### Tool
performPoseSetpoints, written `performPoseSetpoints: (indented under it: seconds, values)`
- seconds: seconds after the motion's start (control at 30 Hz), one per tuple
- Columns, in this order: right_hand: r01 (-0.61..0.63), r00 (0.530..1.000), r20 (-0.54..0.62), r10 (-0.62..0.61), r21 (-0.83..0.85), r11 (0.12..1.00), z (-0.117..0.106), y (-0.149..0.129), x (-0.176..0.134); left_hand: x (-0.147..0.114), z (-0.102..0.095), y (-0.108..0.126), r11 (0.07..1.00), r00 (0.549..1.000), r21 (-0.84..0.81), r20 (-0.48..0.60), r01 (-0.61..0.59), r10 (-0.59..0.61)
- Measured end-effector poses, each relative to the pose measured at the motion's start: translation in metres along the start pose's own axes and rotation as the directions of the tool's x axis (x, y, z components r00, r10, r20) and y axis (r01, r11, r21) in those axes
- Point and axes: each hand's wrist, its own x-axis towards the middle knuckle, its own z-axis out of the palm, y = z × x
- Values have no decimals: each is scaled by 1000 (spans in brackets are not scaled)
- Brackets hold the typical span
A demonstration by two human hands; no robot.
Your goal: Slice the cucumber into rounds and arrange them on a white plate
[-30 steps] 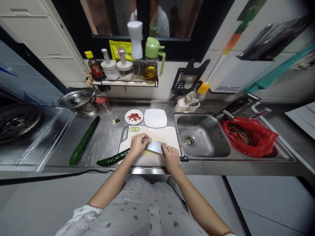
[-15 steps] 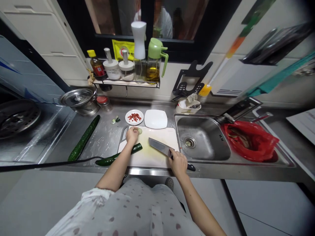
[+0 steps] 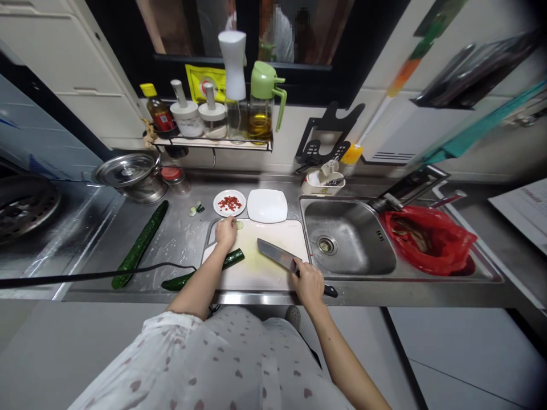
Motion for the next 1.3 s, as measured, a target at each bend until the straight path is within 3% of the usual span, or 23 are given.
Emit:
performPoseSetpoints:
  seconds: [0.27,0.57,0.8,0.97,1.1,1.3]
  values:
    - [-7,1000,-3,7,24,1000,7,2,2,-2,-3,1,998,1000,54,-13,-24,24]
    - [19,999,-35,-17,73,997,8,-5,6,-23,-24,-1,1000,998,-6,-63,17,-18]
    - [17,999,42,-25,179,984,1,-24,11,-68,-37,-25,967,970,-104,-94,-234,225]
    - [99,966,219,-140,187,977,-9,-51,15,-96,-37,-41,856,863,-110,-39,-504,503]
    - [180,929,288,-232,195,964,-14,-72,15,-103,-32,-47,821,828,-110,-60,-560,557]
    - [218,912,315,-262,168,961,-18,-92,12,-104,-29,-46,806,811,-96,-33,-584,584]
